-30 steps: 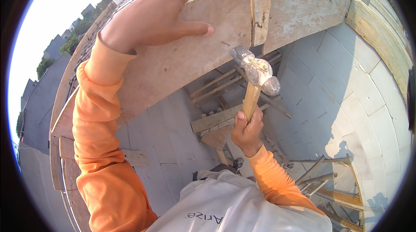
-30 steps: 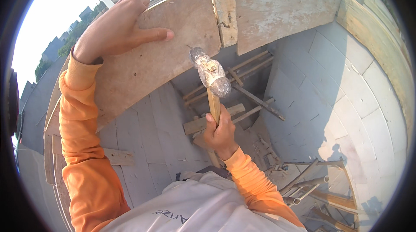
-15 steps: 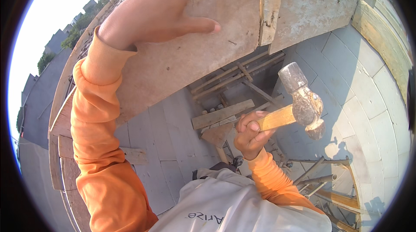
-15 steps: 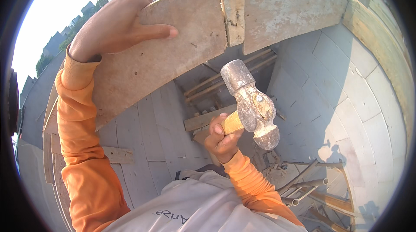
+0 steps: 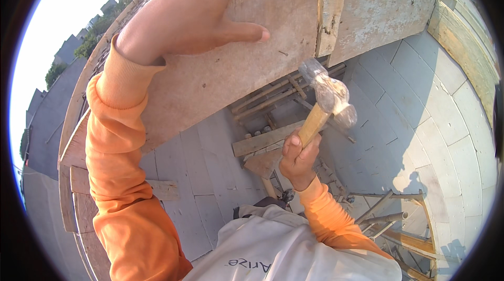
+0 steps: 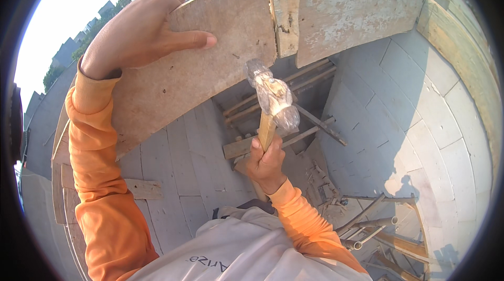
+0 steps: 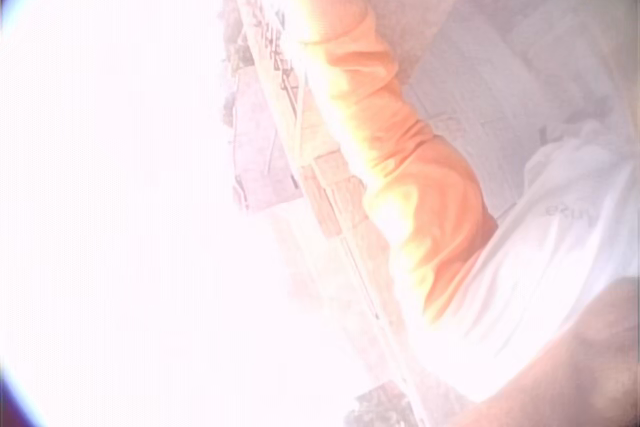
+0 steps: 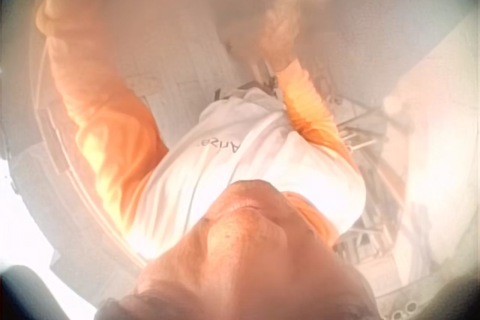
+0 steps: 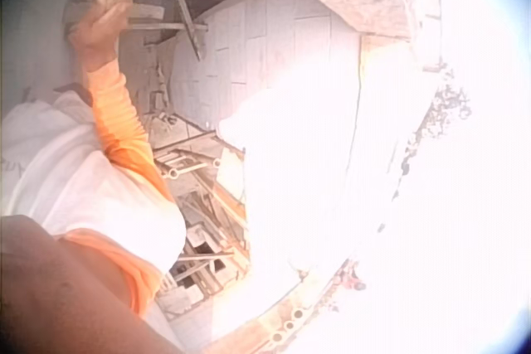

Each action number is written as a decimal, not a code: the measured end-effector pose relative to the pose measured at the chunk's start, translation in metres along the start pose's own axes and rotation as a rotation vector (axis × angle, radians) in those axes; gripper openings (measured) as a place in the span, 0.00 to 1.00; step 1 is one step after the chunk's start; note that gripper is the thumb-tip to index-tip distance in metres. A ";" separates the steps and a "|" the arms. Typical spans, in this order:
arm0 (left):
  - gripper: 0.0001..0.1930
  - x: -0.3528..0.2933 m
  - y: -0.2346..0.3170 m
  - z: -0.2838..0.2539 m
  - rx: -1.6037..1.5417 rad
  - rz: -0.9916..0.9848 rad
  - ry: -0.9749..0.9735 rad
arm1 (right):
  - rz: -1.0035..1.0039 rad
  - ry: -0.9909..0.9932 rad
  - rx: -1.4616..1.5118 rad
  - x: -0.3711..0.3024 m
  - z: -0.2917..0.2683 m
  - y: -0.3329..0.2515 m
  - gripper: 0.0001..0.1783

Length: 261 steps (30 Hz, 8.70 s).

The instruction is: The person secures a plywood board to a concrete block wall by hammering nails through the wood into the masonry.

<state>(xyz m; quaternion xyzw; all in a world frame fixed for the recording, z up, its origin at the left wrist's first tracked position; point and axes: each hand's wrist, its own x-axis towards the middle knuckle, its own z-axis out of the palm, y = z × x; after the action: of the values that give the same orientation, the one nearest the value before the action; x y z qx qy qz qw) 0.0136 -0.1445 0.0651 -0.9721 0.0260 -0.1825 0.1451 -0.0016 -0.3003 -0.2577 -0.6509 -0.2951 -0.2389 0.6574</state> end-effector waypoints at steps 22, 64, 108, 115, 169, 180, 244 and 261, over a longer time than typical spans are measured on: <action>0.43 -0.001 -0.007 0.002 -0.001 0.056 0.019 | 0.085 0.037 0.322 0.007 -0.024 -0.037 0.16; 0.35 -0.001 -0.005 0.003 -0.099 0.035 -0.005 | 0.036 0.166 0.476 0.011 -0.025 -0.027 0.18; 0.42 -0.002 -0.011 0.006 0.014 0.070 0.114 | 0.211 -0.004 0.161 0.011 0.002 0.002 0.14; 0.39 -0.002 0.020 -0.038 -0.005 -0.001 -0.307 | 0.002 0.043 0.178 0.020 0.010 0.012 0.13; 0.18 -0.206 -0.063 0.016 0.382 -0.188 1.413 | 0.632 -0.442 -0.736 -0.278 -0.202 0.118 0.24; 0.20 -0.278 -0.073 0.045 0.566 -0.636 1.274 | 0.772 -0.556 -0.606 -0.341 -0.224 0.151 0.24; 0.23 -0.237 0.006 0.053 -0.108 -0.357 1.555 | 0.754 -0.529 -0.721 -0.297 -0.204 0.105 0.25; 0.40 -0.229 0.235 0.284 -1.683 -0.184 -0.850 | 0.920 -0.150 -0.133 -0.122 -0.131 -0.045 0.14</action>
<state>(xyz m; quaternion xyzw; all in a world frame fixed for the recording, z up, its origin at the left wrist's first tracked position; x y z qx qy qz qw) -0.0961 -0.2687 -0.3358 -0.7407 0.0175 0.2550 -0.6213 -0.1099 -0.4408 -0.3081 -0.7702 -0.0066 0.1065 0.6289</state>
